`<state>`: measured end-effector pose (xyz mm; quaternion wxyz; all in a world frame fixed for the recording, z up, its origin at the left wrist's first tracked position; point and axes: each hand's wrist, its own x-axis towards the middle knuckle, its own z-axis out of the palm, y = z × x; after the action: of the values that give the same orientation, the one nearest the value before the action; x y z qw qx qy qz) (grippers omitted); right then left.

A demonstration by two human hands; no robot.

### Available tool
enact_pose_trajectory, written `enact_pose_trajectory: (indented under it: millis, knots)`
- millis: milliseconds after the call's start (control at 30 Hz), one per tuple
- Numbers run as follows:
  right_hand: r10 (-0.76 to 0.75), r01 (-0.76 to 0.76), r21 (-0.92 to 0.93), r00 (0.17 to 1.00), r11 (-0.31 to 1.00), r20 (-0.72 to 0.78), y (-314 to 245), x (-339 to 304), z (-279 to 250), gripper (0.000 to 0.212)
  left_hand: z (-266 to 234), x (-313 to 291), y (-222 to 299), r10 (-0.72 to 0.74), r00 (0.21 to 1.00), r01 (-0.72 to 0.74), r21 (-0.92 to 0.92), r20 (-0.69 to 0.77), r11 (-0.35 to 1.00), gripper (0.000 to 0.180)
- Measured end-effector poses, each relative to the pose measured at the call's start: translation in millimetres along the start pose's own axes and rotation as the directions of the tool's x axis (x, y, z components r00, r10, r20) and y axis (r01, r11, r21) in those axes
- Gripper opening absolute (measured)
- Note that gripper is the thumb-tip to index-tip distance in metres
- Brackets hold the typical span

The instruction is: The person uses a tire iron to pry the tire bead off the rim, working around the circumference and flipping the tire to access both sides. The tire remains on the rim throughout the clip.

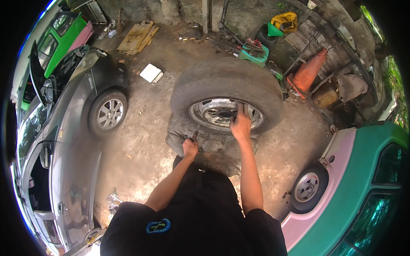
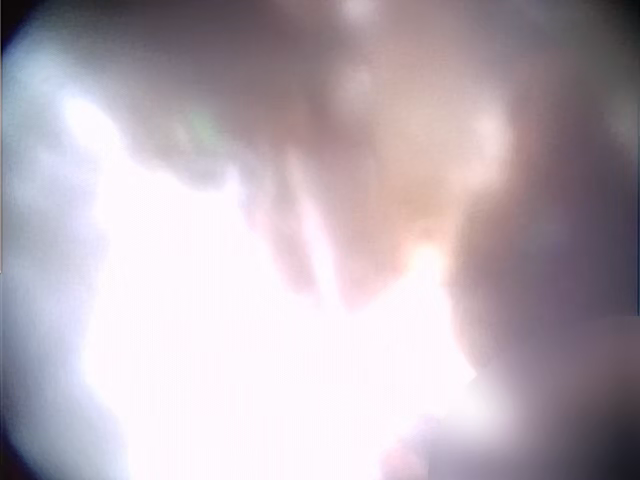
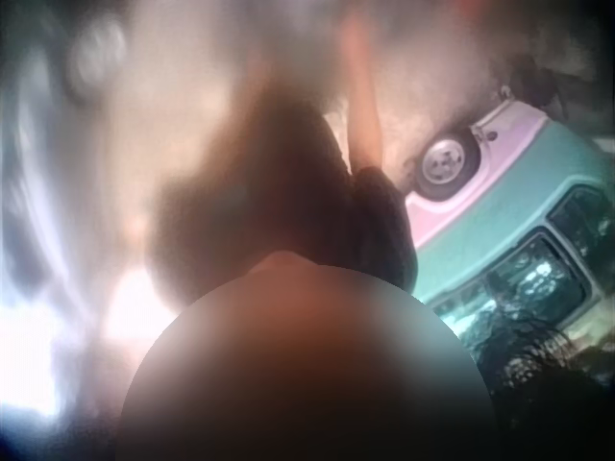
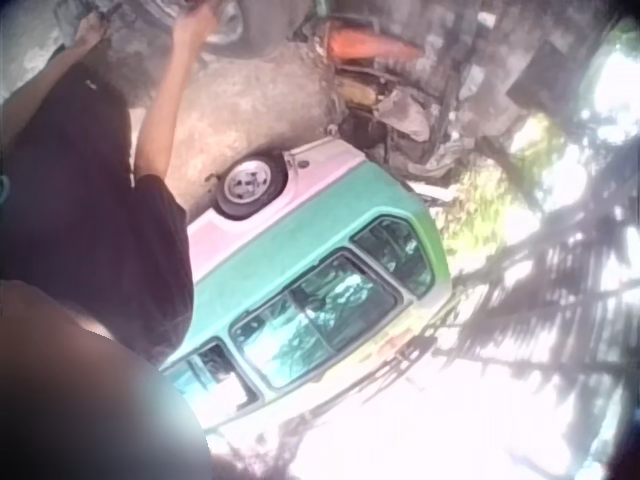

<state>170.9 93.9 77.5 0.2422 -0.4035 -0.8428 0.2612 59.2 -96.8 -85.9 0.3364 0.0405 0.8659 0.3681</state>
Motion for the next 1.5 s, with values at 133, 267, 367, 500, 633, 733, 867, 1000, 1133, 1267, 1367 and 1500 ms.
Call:
enact_pose_trajectory:
  millis: [133,267,367,500,633,733,867,1000,1133,1267,1367,1500]
  knots:
    - [0.002,-0.002,-0.015,1.0,1.0,-0.008,-1.4,2.6,-1.0,0.061,-8.4,-7.9,3.9,0.253,0.931,-0.227,0.128,-0.263,0.965,0.054]
    - [-0.018,0.018,-0.005,1.0,1.0,-0.014,0.7,5.1,-1.2,0.062,-13.0,-13.0,7.5,0.17,0.977,-0.161,0.081,-0.13,0.984,0.055]
    - [-0.001,0.001,-0.02,1.0,1.0,0.009,2.5,7.0,-0.2,0.061,-14.6,-15.5,11.6,0.155,0.985,-0.153,0.027,-0.071,0.988,0.055]
    - [-0.018,0.021,-0.09,0.999,0.996,0.036,6.2,14.5,-1.0,0.059,-12.2,-20.2,13.9,0.101,0.995,-0.102,-0.08,-0.023,0.992,0.05]
    - [-0.062,0.071,-0.139,0.996,0.988,0.07,17.3,29.9,-2.5,0.062,-5.7,-36.1,15.9,0.316,0.94,-0.323,-0.037,-0.131,0.946,0.043]
    - [-0.068,0.084,-0.175,0.993,0.981,0.094,31.0,45.5,-0.5,0.065,-1.2,-41.4,22.8,0.349,0.935,-0.355,-0.095,-0.069,0.93,0.04]
    - [-0.068,0.088,-0.184,0.992,0.979,0.11,46.5,66.4,3.3,0.069,6.8,-22.4,36.9,0.319,0.948,-0.318,-0.081,-0.008,0.944,0.04]
    - [-0.012,0.032,-0.146,0.99,0.989,0.138,48.8,84.7,3.4,0.067,14.3,10.6,57.2,0.335,0.941,-0.334,-0.024,0.047,0.942,0.038]
    - [0.109,-0.088,-0.167,0.987,0.982,0.118,37.8,93.4,6.8,0.069,13.4,14.7,81.9,0.286,0.948,-0.298,0.072,0.14,0.952,0.032]
    - [0.156,-0.147,-0.091,0.982,0.985,0.107,27.1,100.7,11.6,0.07,20.9,1.6,107.3,0.018,0.963,0.024,-0.155,0.27,0.988,0.032]
    - [0.169,-0.162,-0.06,0.976,0.985,0.139,23.8,106.3,13.0,0.068,30.1,-1.5,107.4,-0.012,0.953,0.062,-0.155,0.303,0.986,0.034]
    - [0.09,-0.083,-0.064,0.99,0.994,0.109,24.6,116.8,14.1,0.064,41.7,10.0,87.6,0.006,0.974,0.039,-0.195,0.226,0.98,0.035]
